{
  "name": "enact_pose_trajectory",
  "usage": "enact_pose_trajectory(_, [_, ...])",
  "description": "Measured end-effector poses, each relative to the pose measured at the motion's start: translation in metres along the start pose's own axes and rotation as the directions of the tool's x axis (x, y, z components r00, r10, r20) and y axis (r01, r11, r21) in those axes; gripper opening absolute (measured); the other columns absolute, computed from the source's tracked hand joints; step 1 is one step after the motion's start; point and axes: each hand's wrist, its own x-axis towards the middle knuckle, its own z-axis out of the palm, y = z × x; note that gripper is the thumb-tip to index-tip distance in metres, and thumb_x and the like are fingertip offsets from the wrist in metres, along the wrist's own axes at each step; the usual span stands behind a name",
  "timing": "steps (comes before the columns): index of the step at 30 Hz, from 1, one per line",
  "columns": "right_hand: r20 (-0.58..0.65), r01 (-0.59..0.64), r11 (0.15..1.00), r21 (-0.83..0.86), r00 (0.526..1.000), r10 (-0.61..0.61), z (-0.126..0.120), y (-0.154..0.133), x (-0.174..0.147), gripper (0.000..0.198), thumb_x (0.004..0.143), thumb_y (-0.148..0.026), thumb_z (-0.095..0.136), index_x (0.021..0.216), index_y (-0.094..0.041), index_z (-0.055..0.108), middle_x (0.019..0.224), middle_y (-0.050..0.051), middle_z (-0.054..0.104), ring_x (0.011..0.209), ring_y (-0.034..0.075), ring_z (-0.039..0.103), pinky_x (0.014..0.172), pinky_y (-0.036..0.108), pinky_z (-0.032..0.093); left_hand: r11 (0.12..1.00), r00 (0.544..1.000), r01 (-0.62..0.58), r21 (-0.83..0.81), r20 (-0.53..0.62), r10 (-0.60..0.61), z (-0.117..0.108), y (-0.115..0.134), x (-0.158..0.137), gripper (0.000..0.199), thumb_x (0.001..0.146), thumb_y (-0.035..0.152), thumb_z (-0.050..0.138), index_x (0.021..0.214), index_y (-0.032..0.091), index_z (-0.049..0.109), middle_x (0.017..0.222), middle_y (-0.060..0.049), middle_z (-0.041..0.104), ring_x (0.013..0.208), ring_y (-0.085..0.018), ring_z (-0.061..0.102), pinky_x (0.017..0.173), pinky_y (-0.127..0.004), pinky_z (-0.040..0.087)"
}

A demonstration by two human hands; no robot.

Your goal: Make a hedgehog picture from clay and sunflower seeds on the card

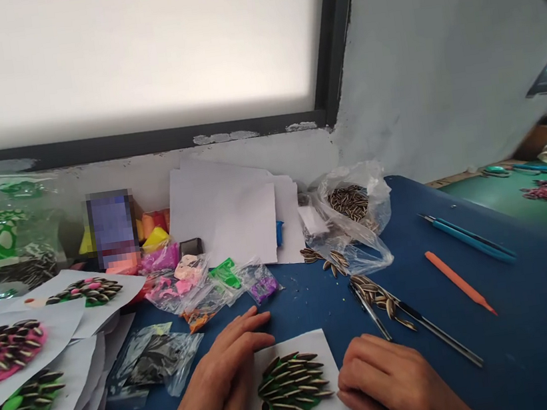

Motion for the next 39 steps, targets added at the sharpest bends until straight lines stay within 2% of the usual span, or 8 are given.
enact_pose_trajectory(6, [0.013, 0.023, 0.998, -0.060, 1.000, -0.023, 0.003, 0.001, 0.002, 0.021, 0.095, -0.010, 0.042, 0.083, -0.018, 0.058, 0.073, 0.004, 0.058, 0.064, 0.015, 0.051, 0.057, 0.026, 0.037, 0.998, 0.993, 0.068, -0.012, -0.100, -0.069, -0.005, 0.011, 0.004, 0.038, 0.096, 0.019, 0.032, 0.112, 0.028, 0.065, 0.130, -0.002, 0.065, 0.118, -0.020, 0.062, 0.098, -0.034, 0.052])
enact_pose_trajectory(13, [0.022, 0.070, 0.977, -0.200, 0.998, -0.067, 0.011, 0.003, -0.001, 0.023, 0.094, -0.007, 0.039, 0.081, -0.017, 0.054, 0.074, 0.004, 0.056, 0.063, 0.016, 0.049, 0.057, 0.028, 0.034, 0.978, 0.936, 0.204, -0.054, -0.283, -0.211, -0.011, 0.016, 0.012, 0.037, 0.094, 0.025, 0.032, 0.103, 0.022, 0.068, 0.111, -0.006, 0.073, 0.104, -0.022, 0.068, 0.092, -0.039, 0.055])
enact_pose_trajectory(16, [0.012, 0.079, 0.967, -0.241, 0.997, -0.078, 0.013, 0.003, 0.000, 0.022, 0.094, -0.007, 0.039, 0.081, -0.017, 0.054, 0.075, 0.004, 0.057, 0.064, 0.017, 0.050, 0.058, 0.028, 0.035, 0.968, 0.930, 0.243, -0.065, -0.269, -0.251, -0.010, 0.015, 0.013, 0.039, 0.093, 0.028, 0.031, 0.103, 0.020, 0.068, 0.102, -0.008, 0.074, 0.095, -0.023, 0.070, 0.085, -0.040, 0.057])
enact_pose_trajectory(19, [0.009, 0.079, 0.964, -0.253, 0.997, -0.079, 0.014, 0.002, 0.001, 0.020, 0.094, -0.006, 0.040, 0.083, -0.017, 0.054, 0.076, 0.004, 0.058, 0.065, 0.017, 0.052, 0.059, 0.028, 0.037, 0.973, 0.941, 0.227, -0.047, -0.249, -0.231, -0.009, 0.015, 0.014, 0.039, 0.092, 0.026, 0.032, 0.102, 0.019, 0.068, 0.099, -0.009, 0.074, 0.094, -0.024, 0.070, 0.083, -0.041, 0.057])
enact_pose_trajectory(26, [-0.002, 0.075, 0.961, -0.267, 0.997, -0.079, 0.014, 0.001, 0.000, 0.020, 0.092, -0.004, 0.038, 0.094, -0.015, 0.055, 0.082, 0.006, 0.060, 0.070, 0.019, 0.056, 0.062, 0.030, 0.043, 0.989, 0.968, 0.088, 0.119, -0.243, -0.057, -0.004, 0.014, 0.013, 0.038, 0.082, 0.013, 0.034, 0.099, 0.017, 0.068, 0.098, -0.010, 0.073, 0.094, -0.025, 0.068, 0.082, -0.042, 0.055])
enact_pose_trajectory(30, [0.026, 0.074, 0.948, -0.310, 0.997, -0.069, 0.013, 0.000, 0.000, 0.028, 0.085, 0.002, 0.035, 0.095, -0.014, 0.055, 0.084, 0.007, 0.059, 0.071, 0.019, 0.055, 0.063, 0.031, 0.044, 0.980, 0.971, 0.058, 0.192, -0.240, -0.011, 0.000, 0.014, 0.011, 0.043, 0.073, 0.007, 0.037, 0.100, 0.019, 0.068, 0.099, -0.008, 0.072, 0.095, -0.023, 0.067, 0.083, -0.038, 0.054])
enact_pose_trajectory(34, [0.087, 0.044, 0.945, -0.324, 0.996, -0.016, 0.010, -0.002, 0.002, 0.030, 0.080, 0.006, 0.036, 0.093, -0.014, 0.056, 0.086, 0.008, 0.059, 0.074, 0.019, 0.056, 0.066, 0.030, 0.045, 0.975, 0.973, 0.097, 0.201, -0.226, -0.050, -0.005, 0.020, 0.015, 0.041, 0.077, 0.006, 0.035, 0.098, 0.019, 0.068, 0.097, -0.007, 0.075, 0.093, -0.021, 0.069, 0.085, -0.035, 0.054])
enact_pose_trajectory(39, [0.131, 0.002, 0.945, -0.326, 0.990, 0.043, 0.007, -0.005, 0.004, 0.030, 0.081, 0.006, 0.038, 0.094, -0.013, 0.057, 0.089, 0.008, 0.060, 0.077, 0.019, 0.057, 0.070, 0.030, 0.047, 0.972, 0.972, 0.157, 0.175, -0.201, -0.121, -0.022, 0.030, 0.016, 0.040, 0.085, 0.010, 0.033, 0.103, 0.017, 0.067, 0.100, -0.008, 0.076, 0.097, -0.021, 0.071, 0.088, -0.034, 0.054])
